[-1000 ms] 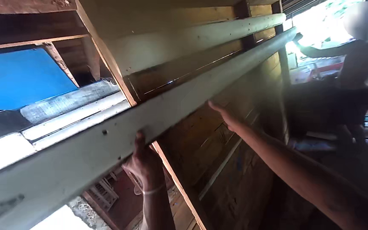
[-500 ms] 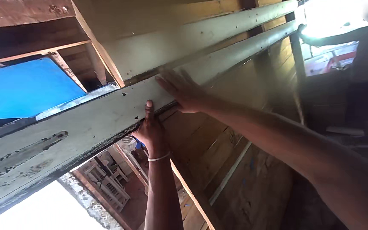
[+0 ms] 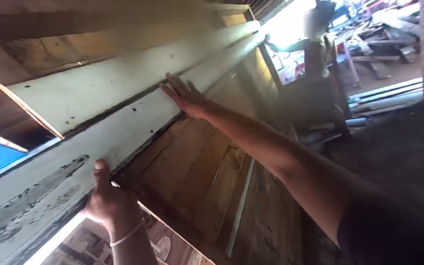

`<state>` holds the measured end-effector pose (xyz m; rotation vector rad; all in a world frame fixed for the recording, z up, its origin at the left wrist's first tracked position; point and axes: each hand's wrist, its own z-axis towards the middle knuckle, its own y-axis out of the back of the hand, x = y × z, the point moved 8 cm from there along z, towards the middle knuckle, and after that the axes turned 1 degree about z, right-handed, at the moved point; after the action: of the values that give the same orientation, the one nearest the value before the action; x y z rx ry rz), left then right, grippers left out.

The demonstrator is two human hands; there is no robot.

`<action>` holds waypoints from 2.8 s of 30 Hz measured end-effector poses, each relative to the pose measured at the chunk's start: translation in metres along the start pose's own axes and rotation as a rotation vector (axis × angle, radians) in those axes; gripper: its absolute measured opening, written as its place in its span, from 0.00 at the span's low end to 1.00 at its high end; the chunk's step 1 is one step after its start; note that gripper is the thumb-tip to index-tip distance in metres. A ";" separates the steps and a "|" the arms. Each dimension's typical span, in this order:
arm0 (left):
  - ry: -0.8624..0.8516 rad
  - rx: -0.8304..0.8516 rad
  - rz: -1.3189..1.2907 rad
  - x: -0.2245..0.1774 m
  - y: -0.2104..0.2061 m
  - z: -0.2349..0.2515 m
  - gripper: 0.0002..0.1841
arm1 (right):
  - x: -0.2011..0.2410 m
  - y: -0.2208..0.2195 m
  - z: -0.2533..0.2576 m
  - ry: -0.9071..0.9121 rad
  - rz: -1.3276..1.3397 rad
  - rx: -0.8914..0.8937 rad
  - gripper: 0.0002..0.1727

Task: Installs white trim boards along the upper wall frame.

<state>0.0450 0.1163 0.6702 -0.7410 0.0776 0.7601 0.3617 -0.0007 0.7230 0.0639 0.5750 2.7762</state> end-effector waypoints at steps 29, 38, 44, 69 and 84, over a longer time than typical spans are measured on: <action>-0.147 0.147 -0.096 -0.002 -0.005 0.011 0.33 | -0.027 0.013 0.004 -0.109 0.091 0.116 0.85; -0.147 0.132 -0.088 -0.002 -0.007 0.014 0.33 | 0.136 0.034 0.001 0.448 0.154 -0.010 0.85; -0.202 0.261 0.087 0.004 -0.002 0.015 0.25 | 0.130 0.022 0.010 0.549 0.078 -0.261 0.69; -0.251 0.218 0.192 0.009 -0.006 0.014 0.11 | 0.125 0.027 0.010 0.559 0.077 -0.446 0.64; -0.199 0.198 0.264 0.020 -0.001 0.019 0.11 | 0.124 0.024 0.012 0.550 0.106 -0.427 0.65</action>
<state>0.0562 0.1398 0.6783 -0.4683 0.0700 1.0580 0.2384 0.0202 0.7412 -0.7981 0.0776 2.9474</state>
